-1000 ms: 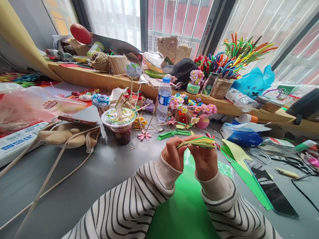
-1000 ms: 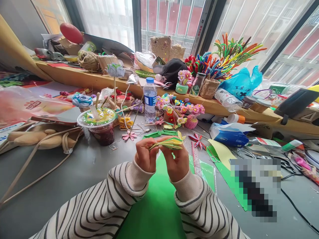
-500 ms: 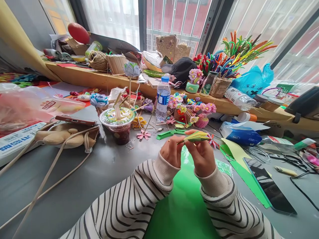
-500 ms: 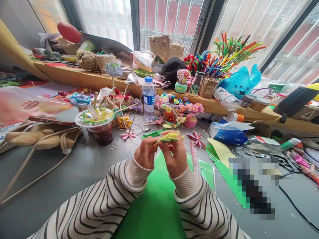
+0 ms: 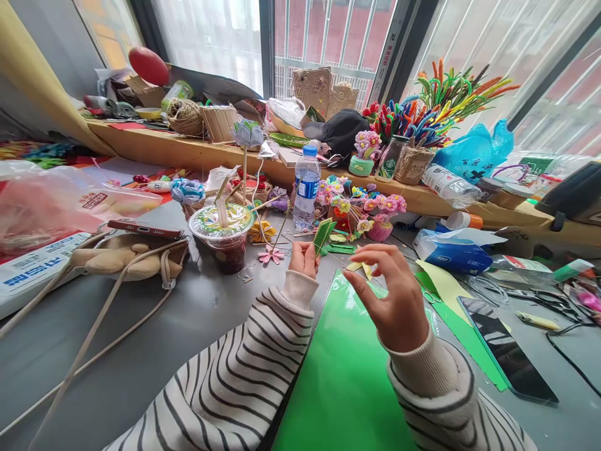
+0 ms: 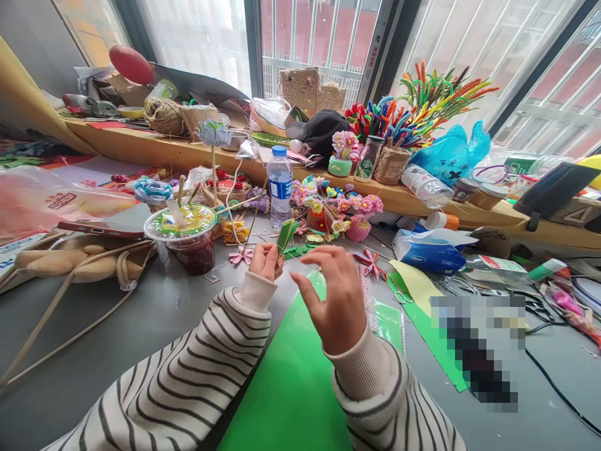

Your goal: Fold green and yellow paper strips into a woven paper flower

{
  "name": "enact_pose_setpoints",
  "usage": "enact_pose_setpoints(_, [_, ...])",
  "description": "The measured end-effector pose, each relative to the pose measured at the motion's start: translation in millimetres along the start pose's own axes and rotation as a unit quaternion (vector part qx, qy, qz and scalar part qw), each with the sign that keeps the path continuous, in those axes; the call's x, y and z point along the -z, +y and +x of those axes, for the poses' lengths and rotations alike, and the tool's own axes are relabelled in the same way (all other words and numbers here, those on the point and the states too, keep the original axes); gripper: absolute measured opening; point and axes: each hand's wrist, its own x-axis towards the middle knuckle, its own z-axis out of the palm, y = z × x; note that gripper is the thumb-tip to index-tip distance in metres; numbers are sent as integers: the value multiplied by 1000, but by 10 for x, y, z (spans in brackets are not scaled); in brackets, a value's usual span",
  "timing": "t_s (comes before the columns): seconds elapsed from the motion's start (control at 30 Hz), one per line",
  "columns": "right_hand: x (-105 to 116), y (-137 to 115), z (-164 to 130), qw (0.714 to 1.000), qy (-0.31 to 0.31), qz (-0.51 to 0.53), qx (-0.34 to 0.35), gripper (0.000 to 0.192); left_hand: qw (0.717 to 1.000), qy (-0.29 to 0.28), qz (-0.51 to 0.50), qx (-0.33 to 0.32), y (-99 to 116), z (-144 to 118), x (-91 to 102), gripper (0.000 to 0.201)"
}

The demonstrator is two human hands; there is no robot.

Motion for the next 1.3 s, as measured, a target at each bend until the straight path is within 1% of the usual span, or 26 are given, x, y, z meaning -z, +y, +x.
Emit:
enact_pose_setpoints(0.03, [89,-46,15,999,-45,10,10,11,999,-10,-31,35,11,32,13,24])
enact_pose_setpoints(0.07, [198,-84,34,997,-72,24,6,8,996,-20,-57,66,22,58,27,24])
enact_pose_setpoints(0.1, [326,-112,56,996,-81,34,-10,8,992,-34,-77,93,32,80,41,24])
enact_pose_setpoints(0.17, [614,-127,99,996,-64,23,-50,10,985,-58,-106,125,41,114,66,23])
enact_pose_setpoints(0.2, [761,-113,115,996,-55,13,-69,12,983,-60,-117,131,40,128,74,22])
enact_pose_setpoints(0.27, [1019,-34,133,994,-50,19,-95,16,979,-39,-136,150,35,154,81,18])
enact_pose_setpoints(0.3, [1116,30,138,992,-35,19,-119,16,974,-25,-149,169,34,165,81,16])
enact_pose_setpoints(0.33, [1181,108,143,989,-7,17,-144,16,966,-17,-165,196,36,174,79,15])
enact_pose_setpoints(0.37, [1211,196,150,985,17,22,-170,14,957,-16,-181,226,41,180,77,15])
enact_pose_setpoints(0.4, [1202,289,162,981,33,37,-186,14,947,-23,-196,253,49,182,73,16])
enact_pose_setpoints(0.47, [1067,469,197,977,18,80,-199,19,930,-49,-217,294,67,171,64,21])
enact_pose_setpoints(0.53, [797,611,228,974,-45,67,-212,25,916,-71,-224,324,78,144,50,23])
enact_pose_setpoints(0.57, [628,663,230,970,-103,79,-204,27,908,-81,-227,342,80,128,41,24])
enact_pose_setpoints(0.6, [449,705,221,966,-148,101,-186,29,900,-90,-230,360,78,112,32,24])
enact_pose_setpoints(0.7, [-45,782,121,953,-233,128,-146,31,874,-111,-235,409,68,66,3,26])
enact_pose_setpoints(0.73, [-167,799,77,950,-242,127,-149,30,867,-117,-238,423,67,51,-5,27])
enact_pose_setpoints(0.8, [-320,830,1,952,-226,132,-161,27,845,-132,-256,451,70,23,-16,28])
enact_pose_setpoints(0.87, [-360,857,-34,954,-200,146,-170,32,820,-151,-274,480,75,-2,-20,29])
enact_pose_setpoints(0.93, [-327,870,-29,970,-154,125,-139,43,808,-175,-265,495,75,-19,-18,30])
enact_pose_setpoints(0.97, [-300,870,-19,980,-134,101,-105,48,809,-185,-254,497,70,-24,-16,31])
enact_pose_setpoints(1.0, [-275,864,-8,988,-119,72,-62,51,817,-193,-234,490,61,-27,-16,31])
enact_pose_setpoints(1.07, [-247,837,3,993,-117,23,24,50,848,-198,-177,459,33,-29,-24,30])
enact_pose_setpoints(1.13, [-255,804,-4,989,-127,1,72,46,880,-190,-118,420,-7,-30,-44,27])
enact_pose_setpoints(1.2, [-282,783,-12,989,-128,-9,71,42,907,-170,-68,379,-51,-32,-72,23])
enact_pose_setpoints(1.23, [-289,784,-10,990,-133,-11,55,38,920,-153,-51,358,-70,-32,-85,21])
enact_pose_setpoints(1.3, [-259,811,19,987,-160,-9,2,30,949,-106,-14,296,-92,-31,-94,18])
